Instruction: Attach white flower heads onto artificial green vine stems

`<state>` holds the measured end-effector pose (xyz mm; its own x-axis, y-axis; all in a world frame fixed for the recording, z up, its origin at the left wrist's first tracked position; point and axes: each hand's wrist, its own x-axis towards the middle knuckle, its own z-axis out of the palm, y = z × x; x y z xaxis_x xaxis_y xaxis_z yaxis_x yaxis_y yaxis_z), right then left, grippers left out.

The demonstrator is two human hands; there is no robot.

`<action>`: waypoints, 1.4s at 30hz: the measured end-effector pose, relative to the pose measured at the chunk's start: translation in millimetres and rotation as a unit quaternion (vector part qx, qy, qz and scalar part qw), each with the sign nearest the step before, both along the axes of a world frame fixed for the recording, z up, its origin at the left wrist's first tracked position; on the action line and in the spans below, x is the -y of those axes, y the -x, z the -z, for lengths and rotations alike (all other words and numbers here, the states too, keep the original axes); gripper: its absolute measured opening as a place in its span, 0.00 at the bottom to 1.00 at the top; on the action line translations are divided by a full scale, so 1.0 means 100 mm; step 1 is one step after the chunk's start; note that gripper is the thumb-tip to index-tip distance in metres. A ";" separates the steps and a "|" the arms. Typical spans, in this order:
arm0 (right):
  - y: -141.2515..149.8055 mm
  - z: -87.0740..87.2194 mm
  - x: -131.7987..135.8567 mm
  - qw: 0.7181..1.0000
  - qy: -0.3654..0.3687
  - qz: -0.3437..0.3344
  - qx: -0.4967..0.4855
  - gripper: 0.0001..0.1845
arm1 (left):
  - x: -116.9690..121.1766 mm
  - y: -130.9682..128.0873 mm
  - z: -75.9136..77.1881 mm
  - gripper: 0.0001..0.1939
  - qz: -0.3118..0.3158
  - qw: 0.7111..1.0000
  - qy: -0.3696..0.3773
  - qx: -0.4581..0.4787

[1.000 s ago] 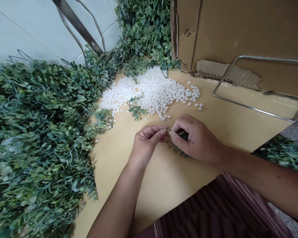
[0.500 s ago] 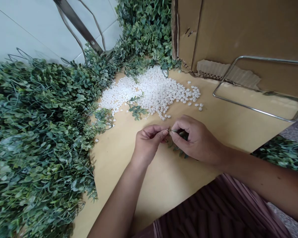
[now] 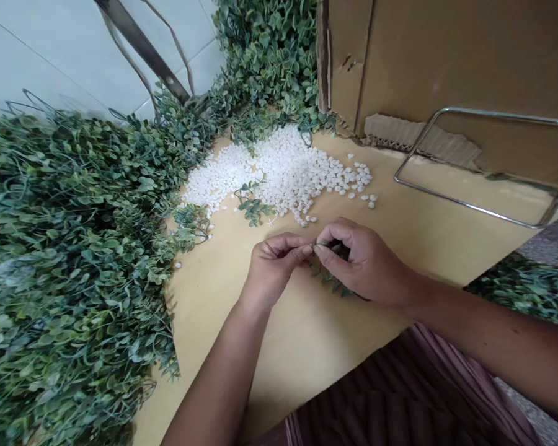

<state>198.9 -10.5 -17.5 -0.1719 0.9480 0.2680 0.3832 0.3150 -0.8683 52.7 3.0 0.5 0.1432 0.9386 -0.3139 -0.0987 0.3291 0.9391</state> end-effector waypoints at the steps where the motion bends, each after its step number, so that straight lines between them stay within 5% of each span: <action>1: 0.00 0.00 0.00 1.000 0.002 0.002 0.000 0.06 | 0.00 -0.01 0.00 0.10 0.000 1.000 0.000 0.000; 9: -0.03 -0.01 -0.08 0.994 0.052 0.026 -0.089 0.07 | -0.01 0.05 -0.01 0.15 -0.019 0.998 -0.051 -0.036; 15: -0.06 -0.02 -0.09 0.980 0.084 0.049 -0.171 0.08 | 0.04 0.09 -0.04 0.15 0.061 0.990 -0.079 -0.102; 25: -0.01 -0.01 -0.04 0.993 0.026 0.007 -0.114 0.05 | 0.02 -0.03 0.00 0.16 0.038 0.998 -0.037 -0.020; 32: 0.00 0.02 -0.03 0.995 0.049 0.002 -0.083 0.09 | 0.04 -0.03 0.04 0.13 0.001 0.999 -0.022 0.030; 35: 0.01 0.02 -0.04 0.997 0.055 -0.003 -0.046 0.15 | 0.04 -0.04 0.05 0.12 -0.015 0.998 -0.055 0.040; 42: -0.02 -0.06 -0.02 0.999 0.027 -0.018 0.043 0.08 | 0.05 -0.06 0.09 0.06 -0.024 0.988 -0.150 -0.036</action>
<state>201.2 -8.4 -11.6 -0.2267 0.9532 0.1999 0.4461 0.2841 -0.8487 58.5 -1.7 -8.4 0.0835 0.9961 -0.0285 -0.0372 0.0317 0.9988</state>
